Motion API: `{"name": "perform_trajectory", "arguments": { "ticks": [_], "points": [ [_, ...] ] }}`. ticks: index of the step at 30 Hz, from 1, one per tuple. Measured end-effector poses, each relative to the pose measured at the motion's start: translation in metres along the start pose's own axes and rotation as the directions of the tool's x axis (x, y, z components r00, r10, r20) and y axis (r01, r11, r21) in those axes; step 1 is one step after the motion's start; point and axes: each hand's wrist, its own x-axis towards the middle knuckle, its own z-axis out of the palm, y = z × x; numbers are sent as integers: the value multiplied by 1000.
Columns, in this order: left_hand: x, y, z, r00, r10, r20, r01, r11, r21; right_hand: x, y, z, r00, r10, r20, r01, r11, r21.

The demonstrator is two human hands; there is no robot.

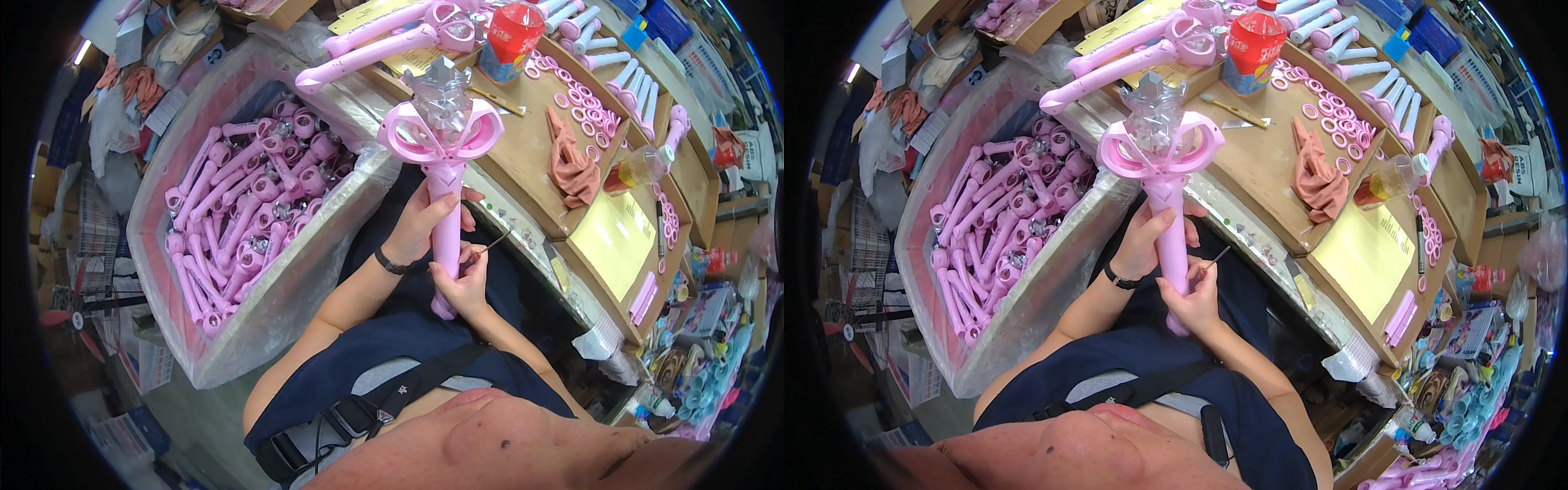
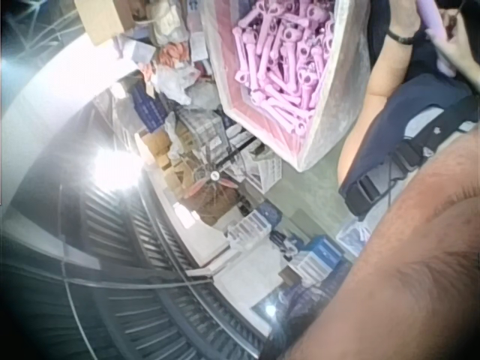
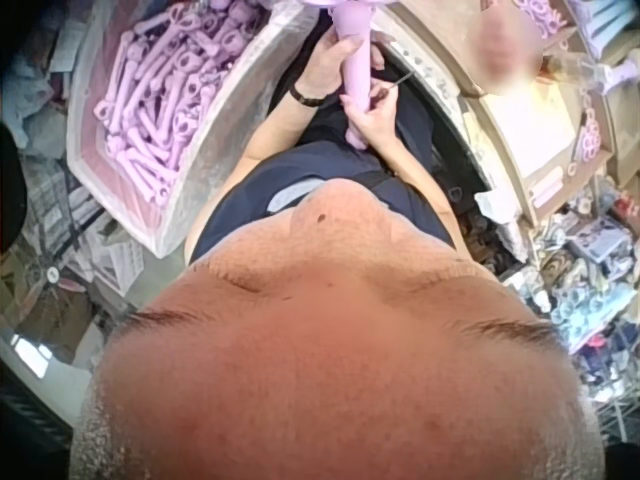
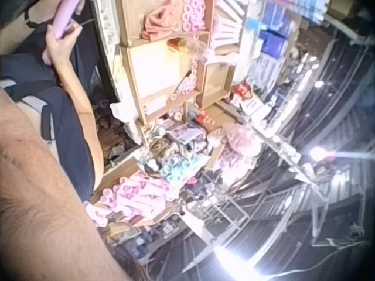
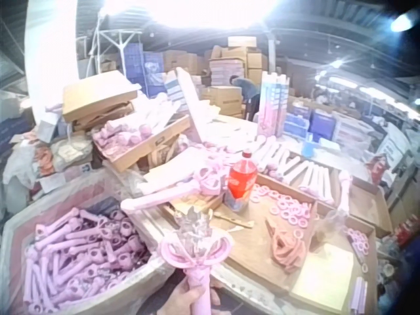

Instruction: The person assembles pink plastic batons by inserting a small metal pin into the head, wiping the surface with a cloth, and attaching a pink ring to the handle. The person repeats this sequence for multiple batons, placing finished units on the table.

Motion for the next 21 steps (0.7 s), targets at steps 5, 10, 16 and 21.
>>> {"name": "perform_trajectory", "arguments": {
  "ticks": [5,10,16,21],
  "points": [
    [3,3,-3,998,21,52,-27,993,111,-3,-2,-1,999,23,33,-23,1000,13],
    [22,24,-12,966,256,24,-248,953,-173,-6,-10,-2,979,-68,192,68,998,7],
    [19,18,-6,980,179,87,-168,979,-113,-4,-12,0,991,-73,111,83,993,-85],
    [2,6,-9,993,98,73,-95,995,-36,-5,-10,-3,994,-45,100,56,993,-103]
  ]
}}
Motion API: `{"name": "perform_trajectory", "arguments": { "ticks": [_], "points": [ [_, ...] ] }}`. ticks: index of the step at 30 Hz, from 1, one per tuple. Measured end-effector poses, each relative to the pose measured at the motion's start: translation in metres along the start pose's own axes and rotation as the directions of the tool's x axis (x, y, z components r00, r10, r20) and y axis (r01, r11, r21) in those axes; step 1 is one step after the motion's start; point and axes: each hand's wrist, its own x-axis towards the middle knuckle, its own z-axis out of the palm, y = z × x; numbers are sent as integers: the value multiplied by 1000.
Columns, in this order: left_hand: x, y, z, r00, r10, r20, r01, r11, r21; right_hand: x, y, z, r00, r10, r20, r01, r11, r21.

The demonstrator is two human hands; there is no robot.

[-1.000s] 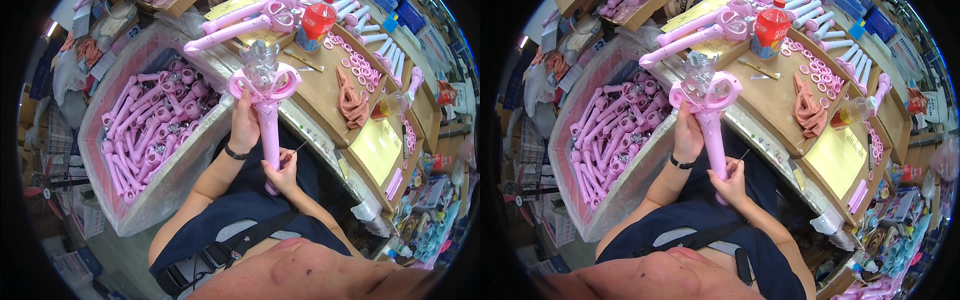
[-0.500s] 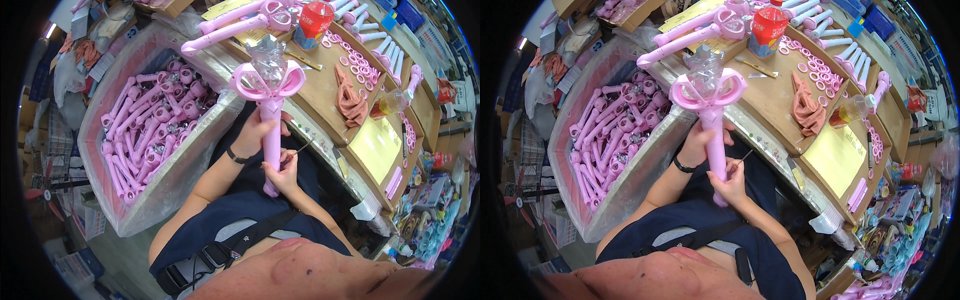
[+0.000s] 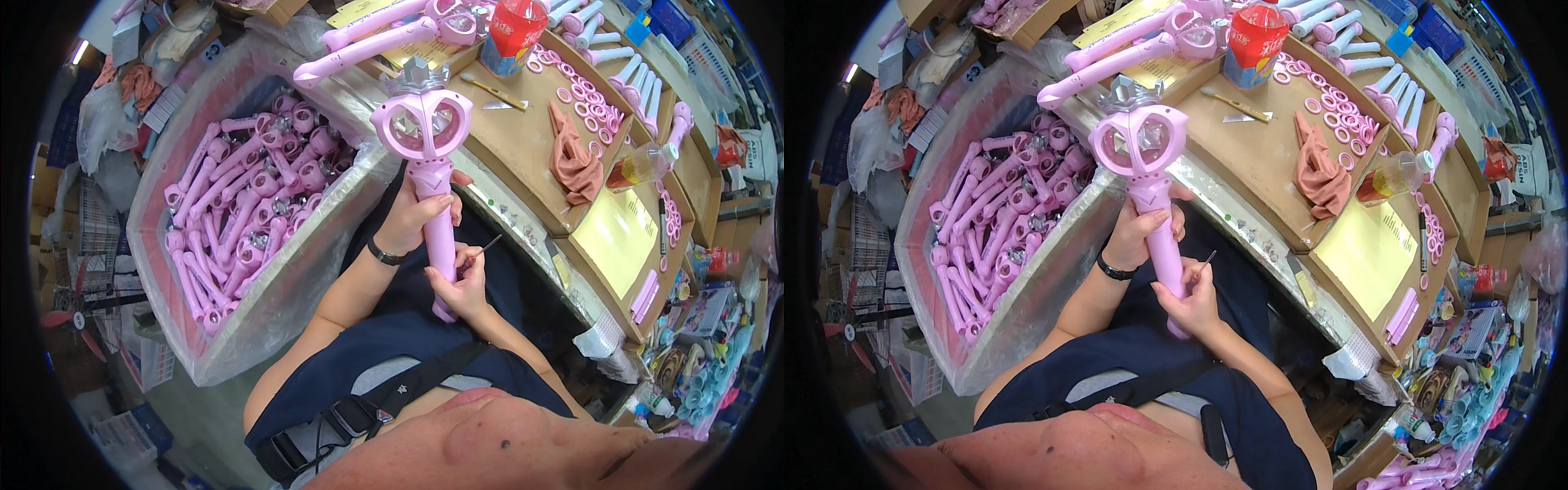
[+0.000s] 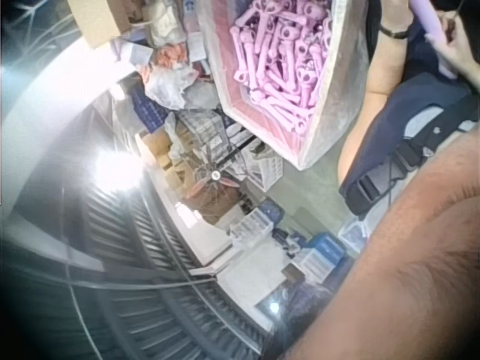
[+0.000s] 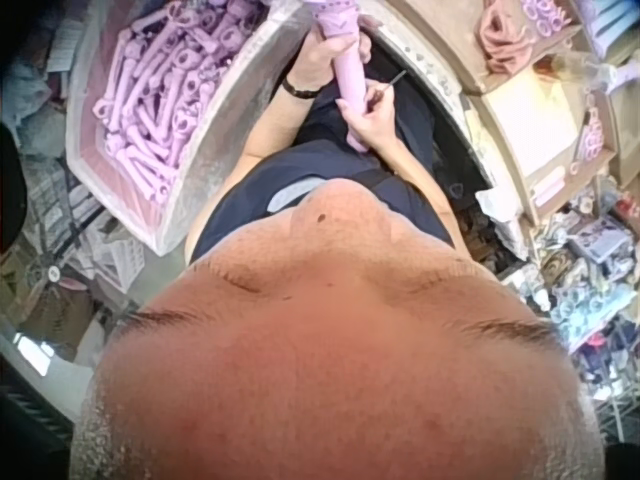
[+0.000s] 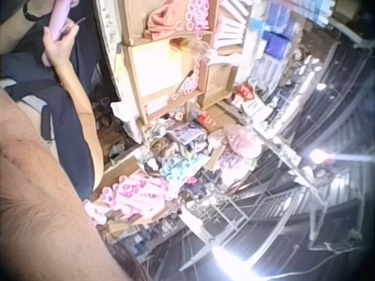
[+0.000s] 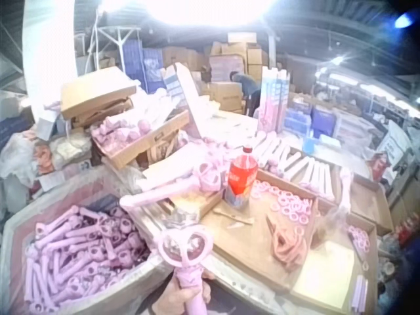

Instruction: The person assembles pink plastic batons by inserting a small metal pin into the head, wiping the surface with a cloth, and attaching a pink ring to the handle. The person repeats this sequence for multiple batons, placing finished units on the table.

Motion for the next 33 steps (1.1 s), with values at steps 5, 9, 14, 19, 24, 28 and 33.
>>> {"name": "perform_trajectory", "arguments": {
  "ticks": [5,9,14,19,24,28,33],
  "points": [
    [0,-2,-3,1000,17,22,-17,1000,-27,-2,2,2,1000,28,4,-28,999,44],
    [-1,1,-5,1000,2,2,-2,999,-46,12,-9,-4,998,-17,53,22,996,-90],
    [-1,10,-6,999,34,-7,-35,999,-31,46,-55,-29,996,-85,22,83,834,-545],
    [9,25,-13,980,128,-151,-142,986,-88,70,-113,-32,909,-383,163,363,537,-762],
    [13,30,-21,997,73,-27,-78,953,-294,78,-141,-23,844,-490,218,452,431,-781],
    [11,28,-22,996,75,-55,-85,978,-189,82,-145,-21,835,-496,241,463,394,-794],
    [10,31,-20,989,123,-86,-127,991,-45,82,-152,-21,829,-503,245,459,362,-811]
  ]
}}
